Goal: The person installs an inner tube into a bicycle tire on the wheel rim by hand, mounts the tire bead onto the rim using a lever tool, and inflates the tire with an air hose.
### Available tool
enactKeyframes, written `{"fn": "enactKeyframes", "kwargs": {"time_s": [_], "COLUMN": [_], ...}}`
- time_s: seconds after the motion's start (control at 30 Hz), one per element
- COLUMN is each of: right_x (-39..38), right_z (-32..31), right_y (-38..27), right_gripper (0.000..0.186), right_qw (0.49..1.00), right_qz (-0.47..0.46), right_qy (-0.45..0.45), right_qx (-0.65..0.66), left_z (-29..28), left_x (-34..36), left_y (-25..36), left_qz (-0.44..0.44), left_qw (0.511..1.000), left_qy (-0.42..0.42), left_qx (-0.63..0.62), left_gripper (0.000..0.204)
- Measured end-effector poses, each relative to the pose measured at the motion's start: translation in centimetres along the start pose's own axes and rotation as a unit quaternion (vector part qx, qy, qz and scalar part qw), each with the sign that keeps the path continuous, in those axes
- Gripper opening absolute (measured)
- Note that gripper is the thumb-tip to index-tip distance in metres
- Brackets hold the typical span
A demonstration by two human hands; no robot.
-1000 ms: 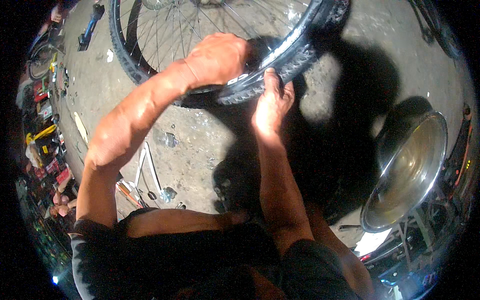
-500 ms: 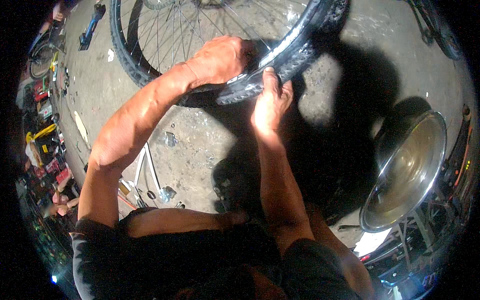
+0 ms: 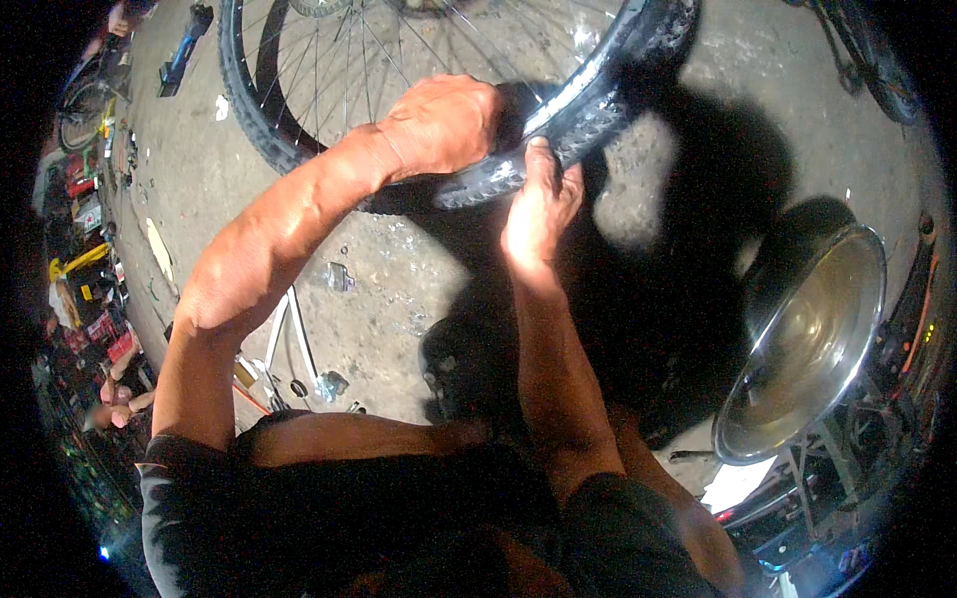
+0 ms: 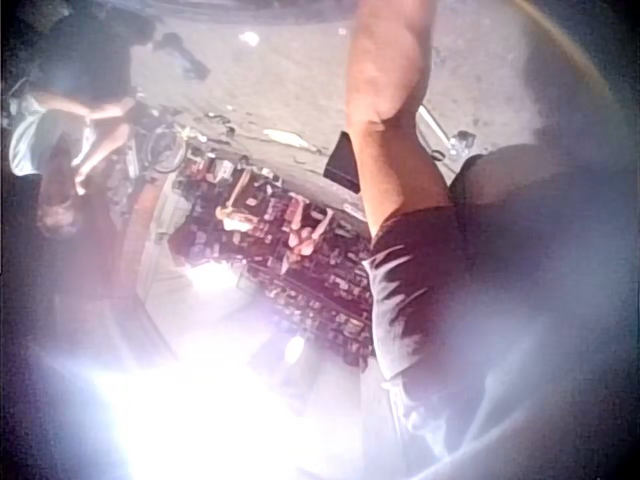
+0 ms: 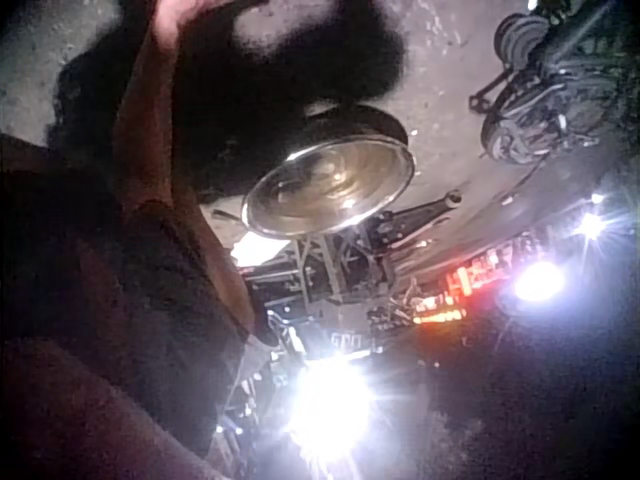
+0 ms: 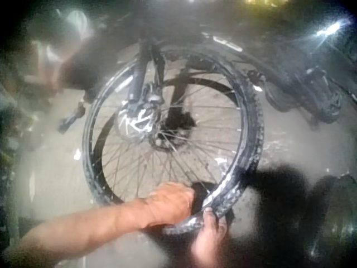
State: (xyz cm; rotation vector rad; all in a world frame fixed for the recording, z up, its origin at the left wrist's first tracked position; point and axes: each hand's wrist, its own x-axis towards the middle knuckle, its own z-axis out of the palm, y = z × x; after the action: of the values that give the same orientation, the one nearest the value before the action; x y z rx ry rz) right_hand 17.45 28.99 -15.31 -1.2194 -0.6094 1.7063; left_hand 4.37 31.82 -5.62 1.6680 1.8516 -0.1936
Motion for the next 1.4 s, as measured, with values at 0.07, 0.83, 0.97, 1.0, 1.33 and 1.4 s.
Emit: {"fn": "enactKeyframes", "kwargs": {"time_s": [0.07,0.83,0.97,1.0,1.33,1.4], "right_x": [-0.1,1.3,0.9,0.8,0.2,0.5], "right_z": [0.1,0.3,1.2,1.2,1.5,0.9], "right_y": [-0.2,-0.5,-0.7,-0.8,-0.9,-0.4], "right_gripper": [0.029,0.040,0.035,0.035,0.042,0.041], "right_qw": [1.000,0.995,0.994,0.993,0.995,0.993], "right_qz": [0.005,0.048,0.037,0.050,0.047,0.044], "right_qy": [-0.002,-0.013,-0.002,0.006,0.011,-0.012], "right_qx": [0.001,0.090,0.101,0.102,0.092,0.104], "left_z": [0.7,1.6,1.1,0.8,1.1,1.1], "left_x": [0.1,0.4,-0.1,-0.3,-0.1,-0.1], "left_y": [-0.4,0.0,-0.1,0.2,-0.4,-0.1], "left_qz": [-0.002,-0.011,0.002,-0.005,0.001,-0.007], "left_qw": [0.999,0.999,0.999,0.998,0.994,0.993], "left_qy": [0.035,0.017,0.021,0.013,0.009,0.019], "left_qx": [-0.029,-0.041,-0.044,-0.056,-0.108,-0.117], "left_gripper": [0.023,0.019,0.019,0.019,0.021,0.020]}}
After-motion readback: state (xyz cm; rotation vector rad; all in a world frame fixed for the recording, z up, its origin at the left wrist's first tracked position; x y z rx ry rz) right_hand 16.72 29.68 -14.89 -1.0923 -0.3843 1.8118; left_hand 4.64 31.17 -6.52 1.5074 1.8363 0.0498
